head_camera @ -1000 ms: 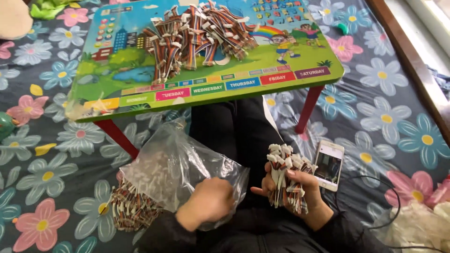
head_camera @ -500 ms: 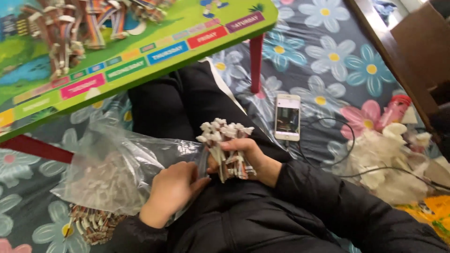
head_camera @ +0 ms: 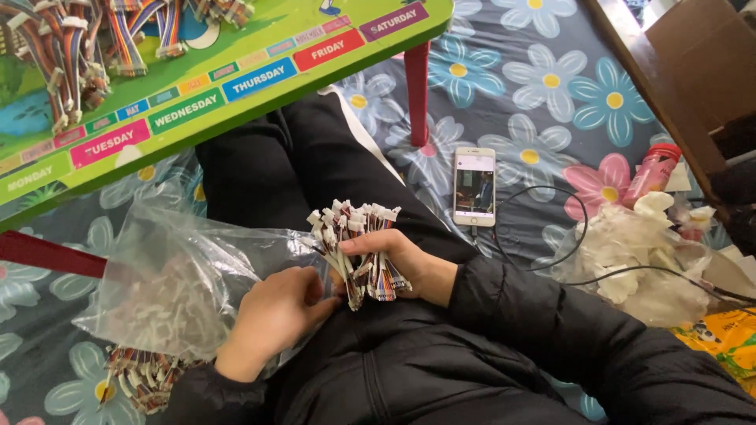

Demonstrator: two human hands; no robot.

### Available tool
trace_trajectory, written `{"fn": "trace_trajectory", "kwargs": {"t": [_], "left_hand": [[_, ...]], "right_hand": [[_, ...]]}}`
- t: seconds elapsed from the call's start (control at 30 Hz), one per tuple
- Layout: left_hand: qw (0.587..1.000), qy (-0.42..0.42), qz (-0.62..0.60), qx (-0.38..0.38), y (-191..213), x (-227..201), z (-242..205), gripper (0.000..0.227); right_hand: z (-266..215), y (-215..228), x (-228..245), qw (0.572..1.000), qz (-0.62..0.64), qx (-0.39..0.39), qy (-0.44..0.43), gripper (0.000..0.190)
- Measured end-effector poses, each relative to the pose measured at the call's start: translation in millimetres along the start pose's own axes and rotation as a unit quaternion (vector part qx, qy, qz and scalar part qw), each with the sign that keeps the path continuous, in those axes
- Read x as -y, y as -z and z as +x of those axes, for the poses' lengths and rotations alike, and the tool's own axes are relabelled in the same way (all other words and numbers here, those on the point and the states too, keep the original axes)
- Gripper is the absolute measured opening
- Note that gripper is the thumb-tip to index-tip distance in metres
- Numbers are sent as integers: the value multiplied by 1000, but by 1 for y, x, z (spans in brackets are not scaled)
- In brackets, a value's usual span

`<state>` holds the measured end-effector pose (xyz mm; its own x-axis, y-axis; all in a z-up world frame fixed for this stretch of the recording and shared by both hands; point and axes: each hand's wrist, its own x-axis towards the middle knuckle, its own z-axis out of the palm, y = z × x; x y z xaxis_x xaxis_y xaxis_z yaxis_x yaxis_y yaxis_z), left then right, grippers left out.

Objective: Peeling small white identification stickers from the ends of multi-colored ribbon cables and placing the cables into a plastic bag.

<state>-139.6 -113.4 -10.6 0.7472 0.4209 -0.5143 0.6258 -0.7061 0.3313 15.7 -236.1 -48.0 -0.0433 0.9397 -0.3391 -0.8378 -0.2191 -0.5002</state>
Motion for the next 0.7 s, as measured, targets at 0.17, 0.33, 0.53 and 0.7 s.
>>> {"fn": "trace_trajectory", "kwargs": {"t": [0.17,0.33,0.53,0.7], "left_hand": [[998,27,-29,-38,-3,-3,2,34],[999,14,-14,-41,1,-7,3,26],[995,36,-55,-74,-4,-9,3,32],[994,48,-50,-79,-6,-12,5,29]], "right_hand": [[8,4,-2,999,30,19,23,26],[8,5,-2,998,42,24,35,25],[9,9,-7,998,56,6,31,24],[10,9,-8,998,54,31,32,25]]}}
